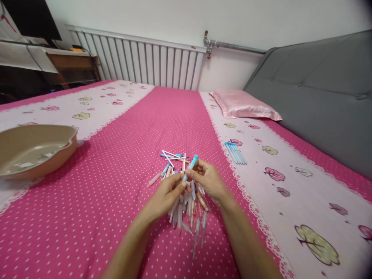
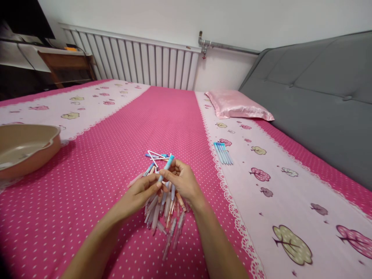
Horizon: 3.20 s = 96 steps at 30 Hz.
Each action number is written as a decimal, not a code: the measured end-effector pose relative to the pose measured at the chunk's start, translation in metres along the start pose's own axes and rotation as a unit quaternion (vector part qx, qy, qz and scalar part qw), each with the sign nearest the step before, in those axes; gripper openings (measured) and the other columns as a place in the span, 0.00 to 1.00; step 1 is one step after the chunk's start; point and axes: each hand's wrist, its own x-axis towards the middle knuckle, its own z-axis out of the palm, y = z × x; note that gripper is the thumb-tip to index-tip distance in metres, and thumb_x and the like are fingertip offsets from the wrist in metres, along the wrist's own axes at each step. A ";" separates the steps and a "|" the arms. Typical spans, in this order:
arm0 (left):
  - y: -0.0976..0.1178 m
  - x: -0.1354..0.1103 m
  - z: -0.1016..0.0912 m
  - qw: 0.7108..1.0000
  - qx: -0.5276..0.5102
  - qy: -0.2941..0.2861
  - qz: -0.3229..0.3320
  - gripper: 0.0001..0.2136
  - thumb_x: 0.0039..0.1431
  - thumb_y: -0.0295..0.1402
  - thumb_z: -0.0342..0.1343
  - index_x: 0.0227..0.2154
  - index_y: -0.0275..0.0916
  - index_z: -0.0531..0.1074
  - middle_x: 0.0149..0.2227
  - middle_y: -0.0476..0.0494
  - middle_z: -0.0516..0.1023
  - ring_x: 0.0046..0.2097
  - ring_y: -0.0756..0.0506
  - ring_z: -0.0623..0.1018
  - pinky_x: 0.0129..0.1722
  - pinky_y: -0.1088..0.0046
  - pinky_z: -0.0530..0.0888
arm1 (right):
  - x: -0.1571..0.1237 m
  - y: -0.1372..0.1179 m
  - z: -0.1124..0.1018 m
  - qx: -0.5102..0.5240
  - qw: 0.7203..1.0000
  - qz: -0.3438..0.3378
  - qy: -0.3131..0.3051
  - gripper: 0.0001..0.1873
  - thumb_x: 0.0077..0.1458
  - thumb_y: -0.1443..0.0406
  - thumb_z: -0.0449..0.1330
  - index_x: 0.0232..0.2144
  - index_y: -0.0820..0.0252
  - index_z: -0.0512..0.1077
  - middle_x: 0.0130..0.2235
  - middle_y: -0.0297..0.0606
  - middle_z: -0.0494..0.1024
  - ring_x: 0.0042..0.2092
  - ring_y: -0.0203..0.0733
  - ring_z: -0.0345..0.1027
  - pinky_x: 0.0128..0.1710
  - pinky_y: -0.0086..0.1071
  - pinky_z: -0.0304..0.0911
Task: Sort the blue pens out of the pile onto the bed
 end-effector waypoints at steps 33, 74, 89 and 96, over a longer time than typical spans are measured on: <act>0.009 -0.004 0.003 0.997 -0.069 -0.037 0.010 0.14 0.59 0.40 0.49 0.39 0.34 0.71 0.35 0.41 0.74 0.35 0.47 0.72 0.38 0.69 0.69 | -0.004 -0.009 -0.004 0.076 0.995 0.058 -0.034 0.24 0.41 0.60 0.68 0.41 0.60 0.69 0.28 0.32 0.72 0.28 0.35 0.67 0.26 0.28 0.64; 0.019 -0.006 0.006 0.993 -0.093 -0.075 0.022 0.13 0.59 0.39 0.49 0.37 0.35 0.72 0.33 0.42 0.76 0.34 0.47 0.75 0.38 0.68 0.71 | -0.008 -0.014 -0.003 0.071 0.994 0.054 -0.066 0.23 0.41 0.64 0.68 0.42 0.57 0.70 0.33 0.33 0.73 0.33 0.35 0.68 0.30 0.27 0.65; 0.021 -0.010 0.004 0.982 -0.171 -0.083 -0.020 0.12 0.58 0.38 0.52 0.36 0.35 0.73 0.33 0.41 0.76 0.29 0.49 0.75 0.32 0.70 0.72 | -0.007 -0.018 -0.008 0.113 0.985 0.056 -0.117 0.23 0.46 0.63 0.65 0.46 0.55 0.71 0.34 0.36 0.76 0.25 0.30 0.62 0.24 0.25 0.61; 0.016 -0.006 0.006 0.993 -0.105 -0.058 0.017 0.14 0.58 0.41 0.50 0.36 0.34 0.71 0.33 0.41 0.76 0.33 0.47 0.75 0.34 0.70 0.71 | -0.006 -0.016 -0.007 0.099 0.991 0.042 -0.075 0.21 0.44 0.62 0.67 0.43 0.58 0.73 0.30 0.34 0.74 0.26 0.32 0.64 0.24 0.27 0.63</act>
